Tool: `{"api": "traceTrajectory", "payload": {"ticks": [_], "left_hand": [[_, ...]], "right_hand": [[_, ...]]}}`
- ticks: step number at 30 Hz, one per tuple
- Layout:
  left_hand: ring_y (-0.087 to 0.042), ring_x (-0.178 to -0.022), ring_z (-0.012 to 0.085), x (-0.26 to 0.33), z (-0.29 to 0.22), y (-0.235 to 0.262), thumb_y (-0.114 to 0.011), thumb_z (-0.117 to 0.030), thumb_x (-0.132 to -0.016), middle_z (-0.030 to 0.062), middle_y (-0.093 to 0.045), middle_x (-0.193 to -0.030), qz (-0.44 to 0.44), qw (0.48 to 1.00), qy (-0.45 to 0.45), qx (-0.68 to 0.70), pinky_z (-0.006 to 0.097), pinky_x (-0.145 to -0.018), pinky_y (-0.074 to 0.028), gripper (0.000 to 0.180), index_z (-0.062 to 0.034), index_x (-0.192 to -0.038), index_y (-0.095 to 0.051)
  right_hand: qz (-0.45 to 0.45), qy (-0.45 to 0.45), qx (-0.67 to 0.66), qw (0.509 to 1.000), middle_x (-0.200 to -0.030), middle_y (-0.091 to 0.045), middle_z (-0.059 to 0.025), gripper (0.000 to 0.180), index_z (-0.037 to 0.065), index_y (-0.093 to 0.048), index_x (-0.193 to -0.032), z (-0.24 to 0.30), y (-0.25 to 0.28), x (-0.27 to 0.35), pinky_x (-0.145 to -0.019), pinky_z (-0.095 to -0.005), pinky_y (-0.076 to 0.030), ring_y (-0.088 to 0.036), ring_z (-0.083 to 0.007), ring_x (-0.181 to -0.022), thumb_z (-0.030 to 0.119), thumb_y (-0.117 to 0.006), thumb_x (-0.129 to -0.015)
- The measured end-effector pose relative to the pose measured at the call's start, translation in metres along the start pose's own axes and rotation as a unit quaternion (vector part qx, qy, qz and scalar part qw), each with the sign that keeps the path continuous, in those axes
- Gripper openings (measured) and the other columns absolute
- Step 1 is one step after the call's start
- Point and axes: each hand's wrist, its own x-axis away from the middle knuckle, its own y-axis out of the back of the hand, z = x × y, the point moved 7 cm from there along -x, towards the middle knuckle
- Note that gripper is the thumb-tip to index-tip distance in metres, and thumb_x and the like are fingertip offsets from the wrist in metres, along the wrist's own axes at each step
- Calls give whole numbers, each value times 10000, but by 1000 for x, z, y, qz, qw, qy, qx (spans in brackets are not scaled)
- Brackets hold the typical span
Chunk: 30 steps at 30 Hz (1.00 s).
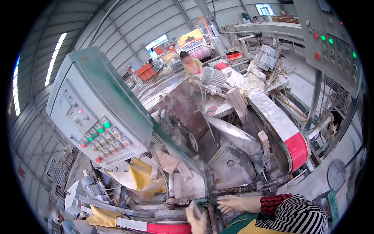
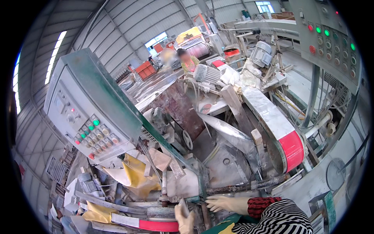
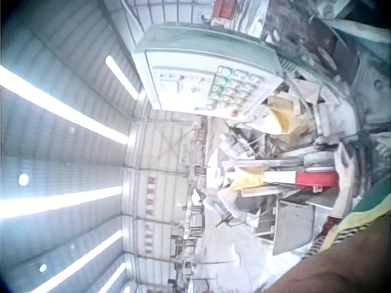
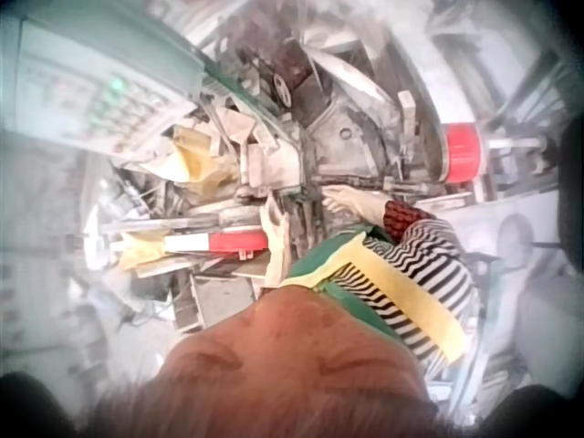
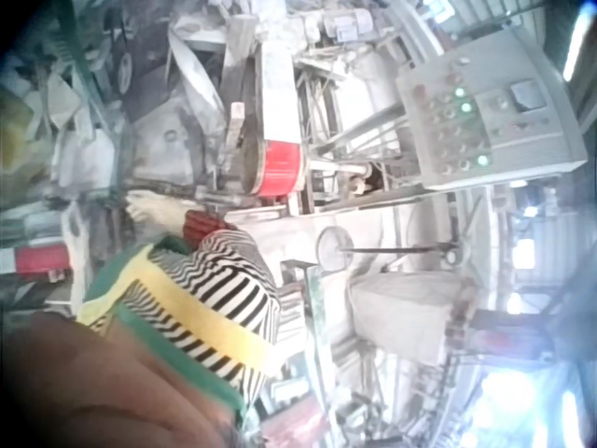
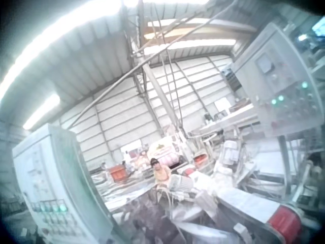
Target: The person repeatedly picks up small white rectangular blocks and presses them against a moving sanding belt on a machine. The person handles the blocks one at a time, feeding them into the machine and removing them after brief contact with the belt.
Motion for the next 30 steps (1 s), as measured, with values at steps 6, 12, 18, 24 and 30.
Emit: {"api": "traceTrajectory", "payload": {"ticks": [6,12,18,24,30], "left_hand": [[-449,-1242,522,-21,-106,-64,-759,-72,-691,363,-434,-1346,136,976,-156,63,456,-1056,-396,680,58,-1298,-481],[-381,-1357,425,-31,-93,-68,-809,-241,-743,287,-377,-1460,278,945,-166,-38,432,-1119,-343,728,-5,-1343,-472],[-434,-1281,417,-82,30,44,-858,-289,-631,264,-482,-1344,137,953,75,-260,462,-1098,-347,803,-11,-1295,-502],[-457,-1271,384,-44,93,96,-726,-619,-724,226,-493,-1370,115,840,110,-519,470,-1060,-386,945,-41,-1407,-422],[-347,-1368,365,-28,120,90,-649,-674,-759,217,-369,-1480,147,797,136,-570,470,-1114,-308,1005,-63,-1481,-312]], "right_hand": [[-79,100,72,989,-1170,-622,-83,364,68,-541,-1322,59,-58,18,-912,-344,-455,-569,-162,-1059,137,-533,-964],[-247,221,79,940,-1064,-679,-66,442,60,-514,-1361,75,49,44,-787,-300,-522,-632,-150,-931,20,-571,-924],[-534,440,43,720,-1130,-646,-78,708,93,-343,-1485,127,202,147,-775,-309,-527,-632,-163,-967,-76,-562,-833],[-690,382,37,614,-1204,-621,-207,670,-18,-371,-1416,149,301,243,-939,-364,-490,-628,-304,-1098,-14,-553,-771],[-727,353,-48,588,-1220,-622,-194,665,27,-392,-1420,157,369,262,-931,-364,-496,-628,-318,-1098,-10,-556,-776]]}}
